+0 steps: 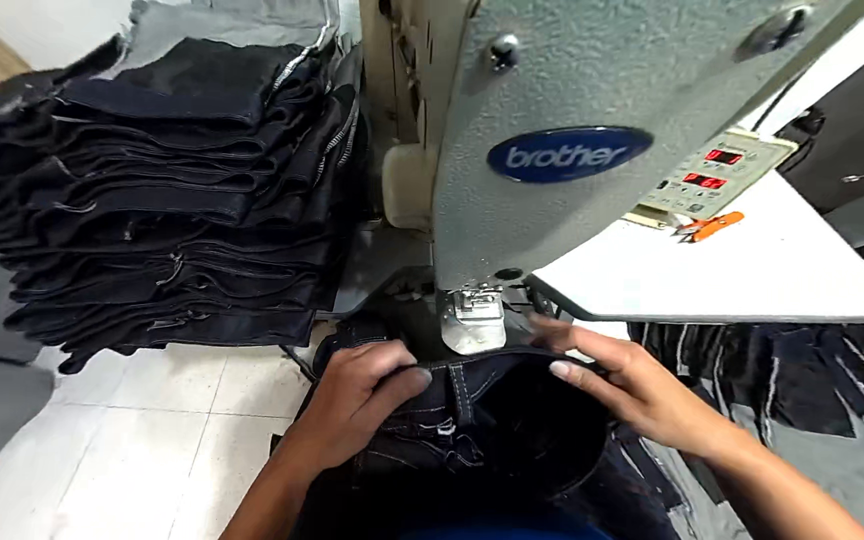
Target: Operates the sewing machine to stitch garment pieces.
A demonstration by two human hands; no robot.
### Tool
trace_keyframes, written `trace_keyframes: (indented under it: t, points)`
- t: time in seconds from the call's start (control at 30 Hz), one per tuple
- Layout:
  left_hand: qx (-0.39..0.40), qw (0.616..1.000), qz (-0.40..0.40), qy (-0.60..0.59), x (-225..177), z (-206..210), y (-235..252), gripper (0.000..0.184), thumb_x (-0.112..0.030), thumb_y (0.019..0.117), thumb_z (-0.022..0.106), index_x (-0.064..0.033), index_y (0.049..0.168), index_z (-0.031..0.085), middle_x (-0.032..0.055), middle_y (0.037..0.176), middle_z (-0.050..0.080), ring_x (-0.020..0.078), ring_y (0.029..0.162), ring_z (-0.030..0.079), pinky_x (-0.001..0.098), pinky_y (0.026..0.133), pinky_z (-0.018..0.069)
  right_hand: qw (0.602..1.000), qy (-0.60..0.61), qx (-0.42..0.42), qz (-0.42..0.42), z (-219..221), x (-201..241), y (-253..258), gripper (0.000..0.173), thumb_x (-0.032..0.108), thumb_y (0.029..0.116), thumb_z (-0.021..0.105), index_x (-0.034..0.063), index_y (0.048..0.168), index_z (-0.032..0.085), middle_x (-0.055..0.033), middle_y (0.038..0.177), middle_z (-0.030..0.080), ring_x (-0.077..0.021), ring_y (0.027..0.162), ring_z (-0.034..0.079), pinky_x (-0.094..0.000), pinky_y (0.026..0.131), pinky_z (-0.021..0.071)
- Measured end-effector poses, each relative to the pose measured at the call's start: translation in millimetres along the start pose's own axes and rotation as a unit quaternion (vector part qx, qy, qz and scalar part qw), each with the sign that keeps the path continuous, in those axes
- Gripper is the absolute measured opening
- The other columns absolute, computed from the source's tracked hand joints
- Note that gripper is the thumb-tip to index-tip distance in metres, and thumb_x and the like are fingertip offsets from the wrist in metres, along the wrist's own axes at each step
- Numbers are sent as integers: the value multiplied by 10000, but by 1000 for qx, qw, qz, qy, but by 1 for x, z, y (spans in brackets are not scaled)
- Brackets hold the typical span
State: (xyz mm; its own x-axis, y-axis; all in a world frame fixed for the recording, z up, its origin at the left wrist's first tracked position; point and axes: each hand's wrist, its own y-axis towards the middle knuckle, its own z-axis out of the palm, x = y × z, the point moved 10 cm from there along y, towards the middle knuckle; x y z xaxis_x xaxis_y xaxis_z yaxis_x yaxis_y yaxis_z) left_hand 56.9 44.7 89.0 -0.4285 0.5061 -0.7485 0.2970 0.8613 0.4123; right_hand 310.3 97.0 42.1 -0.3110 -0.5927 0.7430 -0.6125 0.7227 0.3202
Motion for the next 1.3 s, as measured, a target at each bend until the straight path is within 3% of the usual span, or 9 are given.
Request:
trace_keyframes:
  t: [0.07,0.27,0.37,0.53,0.63,0.73,0.97,1.13,1.3]
  points:
    - [3,1000,-18,-18,8,1,7,391,-406,1057,515,-122,839,674,-69,721,608,-32,676,566,155,622,476,995,85,-35,29,-8,0,0,224,415,1056,508,238,1020,640,132,873,642,60,802,610,-129,711,514]
    - [-4,985,-168,26,53,23,29,312,-321,1011,580,-112,810,695,-33,680,597,62,623,556,298,594,466,938,210,-167,219,-12,-48,4,273,243,1048,467,209,822,616,76,648,590,-8,550,552,-165,503,467]
    - [-33,979,-201,2,70,20,61,191,-175,1006,625,-55,893,723,26,820,684,108,788,642,381,760,530,931,202,-208,224,-12,-71,30,257,153,1056,475,162,844,620,78,674,608,2,581,568,-169,541,484]
    - [-40,990,-113,73,53,19,69,190,-191,997,608,-51,893,684,55,718,622,147,648,607,362,601,516,959,67,-198,191,-9,-80,30,247,259,1042,507,196,835,626,129,660,580,38,579,544,-176,543,461]
    - [-14,990,-139,-38,64,34,55,181,-276,985,658,-102,1018,701,-27,850,709,39,809,684,295,769,591,954,68,-198,213,-4,-94,4,265,309,1035,505,206,831,638,126,663,582,32,581,545,-172,540,462]
    - [-44,989,-141,-30,63,29,63,142,-145,958,643,-58,1055,699,14,826,688,59,732,646,295,684,554,945,50,-223,236,-18,-87,11,242,255,1032,505,173,845,636,125,668,576,46,600,543,-188,578,467]
    - [-42,984,-161,65,58,10,74,82,-158,983,657,-76,983,644,9,720,608,71,634,572,277,600,475,935,90,-231,254,-23,-79,24,268,245,1054,496,175,829,624,89,642,586,1,559,548,-211,522,451]
    - [-43,990,-98,88,54,12,98,84,-12,934,664,51,946,716,167,841,710,227,793,691,423,770,561,931,48,-262,249,-46,-89,41,267,270,1029,526,149,813,623,73,643,563,-25,593,546,-293,595,464]
    - [103,993,2,54,39,22,101,103,64,879,673,18,852,762,116,890,730,177,890,690,370,848,555,951,-2,-209,229,-35,-82,43,280,255,1041,505,150,807,618,77,630,543,-29,572,522,-291,564,442]
